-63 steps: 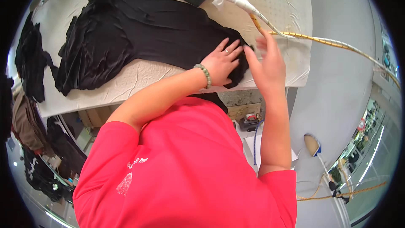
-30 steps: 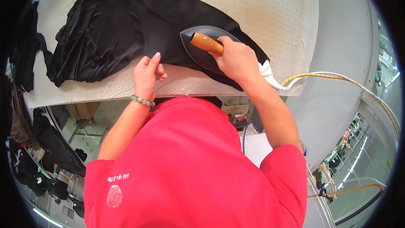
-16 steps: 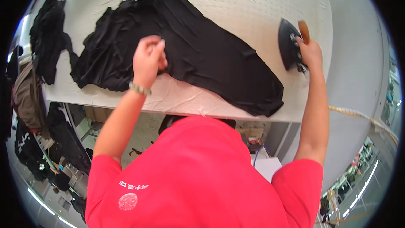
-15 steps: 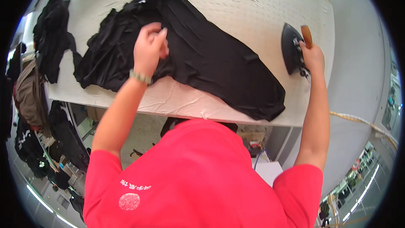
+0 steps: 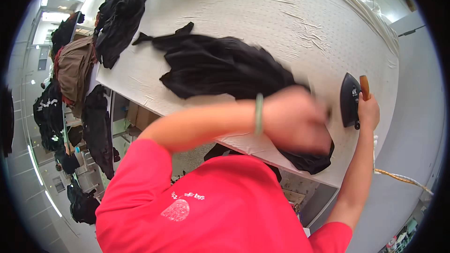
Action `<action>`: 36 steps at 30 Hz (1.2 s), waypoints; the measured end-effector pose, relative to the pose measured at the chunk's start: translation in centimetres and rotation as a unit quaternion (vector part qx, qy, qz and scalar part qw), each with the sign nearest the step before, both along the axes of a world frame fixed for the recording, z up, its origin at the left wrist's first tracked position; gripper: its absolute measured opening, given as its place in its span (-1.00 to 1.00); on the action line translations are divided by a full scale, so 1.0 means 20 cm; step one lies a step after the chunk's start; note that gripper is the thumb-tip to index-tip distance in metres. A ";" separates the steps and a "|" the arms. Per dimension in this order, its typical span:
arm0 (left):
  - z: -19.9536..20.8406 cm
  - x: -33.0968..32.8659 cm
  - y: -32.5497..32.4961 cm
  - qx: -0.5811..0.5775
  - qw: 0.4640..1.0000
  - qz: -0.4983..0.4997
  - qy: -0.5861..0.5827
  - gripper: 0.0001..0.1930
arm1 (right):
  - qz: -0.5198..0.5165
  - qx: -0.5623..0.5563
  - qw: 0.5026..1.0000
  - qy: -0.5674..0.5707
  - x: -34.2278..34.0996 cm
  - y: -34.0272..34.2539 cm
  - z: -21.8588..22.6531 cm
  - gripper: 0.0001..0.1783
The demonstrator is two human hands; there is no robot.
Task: Ironing black shirts on a professional workbench using a steam iron.
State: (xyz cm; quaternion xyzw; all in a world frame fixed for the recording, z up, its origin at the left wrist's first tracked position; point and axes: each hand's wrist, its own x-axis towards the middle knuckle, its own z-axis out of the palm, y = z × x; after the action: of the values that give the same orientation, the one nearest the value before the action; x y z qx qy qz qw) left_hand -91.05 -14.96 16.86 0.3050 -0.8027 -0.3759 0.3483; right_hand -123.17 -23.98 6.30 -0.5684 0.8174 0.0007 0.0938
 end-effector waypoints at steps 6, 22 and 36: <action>0.64 0.33 0.78 0.000 0.983 -0.100 0.152 -0.60 | 0.317 -0.385 0.867 0.001 0.44 -0.16 -0.02 -0.55; 0.95 1.65 1.41 0.037 0.970 -0.066 0.233 -0.73 | 0.262 0.094 0.920 -0.275 2.03 -0.16 -0.54 -0.47; 0.29 2.64 -0.13 -0.055 0.870 0.444 -0.208 -0.67 | -0.252 -0.371 0.430 -0.784 0.64 0.68 0.51 -0.52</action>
State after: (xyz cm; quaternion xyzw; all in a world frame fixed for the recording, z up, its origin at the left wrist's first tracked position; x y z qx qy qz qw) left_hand -38.22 -17.64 22.63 0.6806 -0.6558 -0.0649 0.3200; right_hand -110.34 -10.33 16.57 -0.0731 0.4215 -0.7720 0.4702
